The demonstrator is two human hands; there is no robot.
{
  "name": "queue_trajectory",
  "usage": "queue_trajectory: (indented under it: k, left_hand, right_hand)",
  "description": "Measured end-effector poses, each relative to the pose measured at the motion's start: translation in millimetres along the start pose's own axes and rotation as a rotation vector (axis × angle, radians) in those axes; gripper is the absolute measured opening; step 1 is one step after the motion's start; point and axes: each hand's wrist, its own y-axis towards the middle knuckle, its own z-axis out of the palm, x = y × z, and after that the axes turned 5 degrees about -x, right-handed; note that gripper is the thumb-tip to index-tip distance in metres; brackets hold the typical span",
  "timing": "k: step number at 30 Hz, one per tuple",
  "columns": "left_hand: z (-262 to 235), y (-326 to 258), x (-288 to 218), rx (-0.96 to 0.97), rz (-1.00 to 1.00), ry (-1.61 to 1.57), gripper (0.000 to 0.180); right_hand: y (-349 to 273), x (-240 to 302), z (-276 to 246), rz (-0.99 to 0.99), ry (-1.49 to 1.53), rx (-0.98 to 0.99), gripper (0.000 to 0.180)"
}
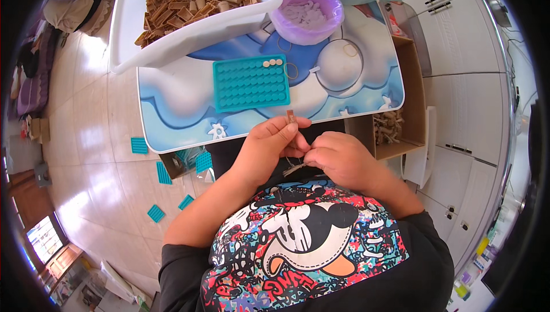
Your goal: The person assembles small circular components into rectangular wooden holders by hand.
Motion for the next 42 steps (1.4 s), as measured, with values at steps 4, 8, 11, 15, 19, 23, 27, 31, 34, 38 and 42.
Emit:
queue_trajectory:
  k: [4,8,11,15,19,23,27,31,34,38,42]
  left_hand:
    - [-2,-6,3,-0.070,0.073,0.281,0.025]
    - [-2,-13,5,-0.080,0.211,0.538,0.021]
    - [-3,-16,7,-0.076,0.311,0.629,0.020]
    - [-8,-17,5,-0.107,0.430,0.658,0.021]
    - [-6,-21,-1,-0.198,0.441,0.702,0.020]
    - [-8,-18,2,-0.333,0.618,0.920,0.023]
    - [-12,-26,-22,-0.263,0.650,1.084,0.032]
    - [-31,-26,-82,-0.488,1.130,1.069,0.023]
    - [-52,-19,-151,-0.723,1.233,1.115,0.015]
    - [-92,10,-226,-0.955,0.982,1.466,0.021]
    - [-92,49,-265,-0.919,0.449,1.712,0.027]
  right_hand:
    - [17,-2,-8,-0.013,-0.060,-0.064,0.013]
    - [37,-3,-1,-0.009,-0.098,-0.288,0.015]
    - [44,-4,5,-0.096,-0.131,-0.288,0.016]
    - [48,-2,11,-0.098,-0.138,-0.307,0.016]
    - [52,2,14,-0.073,-0.117,-0.306,0.015]
    - [59,7,18,-0.049,-0.224,-0.280,0.012]
    - [68,-3,19,-0.042,-0.144,-0.379,0.012]
    - [59,-38,18,0.268,0.607,-0.397,0.010]
    - [59,-50,18,0.340,0.991,-0.347,0.014]
    - [61,-53,25,0.358,1.174,-0.250,0.016]
    - [60,-56,25,0.380,1.221,-0.203,0.014]
